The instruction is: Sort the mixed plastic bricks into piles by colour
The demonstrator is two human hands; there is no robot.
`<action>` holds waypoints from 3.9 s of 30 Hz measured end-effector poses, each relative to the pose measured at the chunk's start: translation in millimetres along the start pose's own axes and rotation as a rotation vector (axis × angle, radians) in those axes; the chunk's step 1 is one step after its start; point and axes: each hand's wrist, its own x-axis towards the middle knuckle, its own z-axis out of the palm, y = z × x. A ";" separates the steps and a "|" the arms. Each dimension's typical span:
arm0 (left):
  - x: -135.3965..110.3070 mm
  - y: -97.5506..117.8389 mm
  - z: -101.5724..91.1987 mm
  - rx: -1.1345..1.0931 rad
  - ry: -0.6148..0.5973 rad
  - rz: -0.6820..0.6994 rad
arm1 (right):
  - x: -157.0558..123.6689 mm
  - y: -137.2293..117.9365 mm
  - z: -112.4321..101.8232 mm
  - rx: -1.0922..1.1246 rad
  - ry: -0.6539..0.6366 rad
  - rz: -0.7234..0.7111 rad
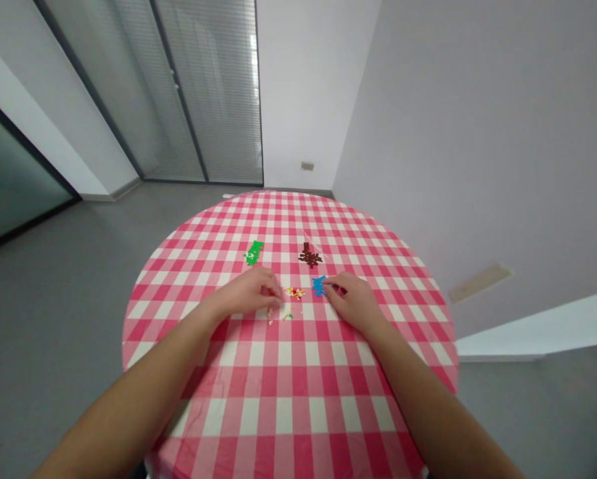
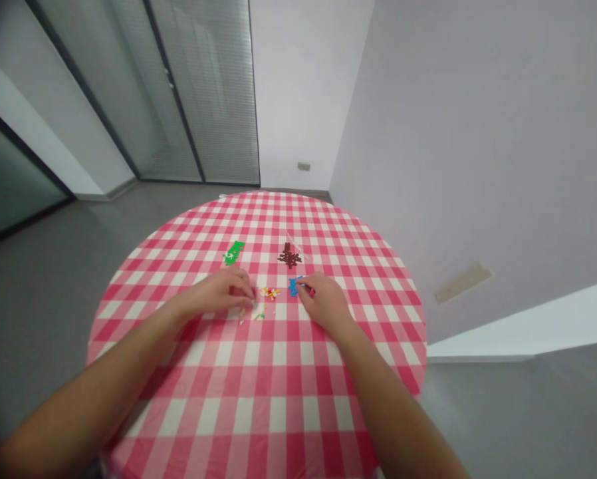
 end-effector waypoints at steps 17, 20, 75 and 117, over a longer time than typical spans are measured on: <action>1.2 11.6 6.4 -0.041 0.041 -0.132 | -2.3 -9.2 8.1 0.047 -0.028 -0.042; -5.0 -2.0 -6.6 -0.081 0.202 -0.223 | -2.7 -8.9 8.5 0.048 -0.035 -0.042; 12.6 23.8 34.4 -0.091 0.291 0.014 | -3.9 -31.1 30.4 0.973 -0.050 0.319; -10.7 -84.0 -20.0 0.130 0.470 -0.696 | -6.1 -12.9 31.0 0.566 0.074 0.265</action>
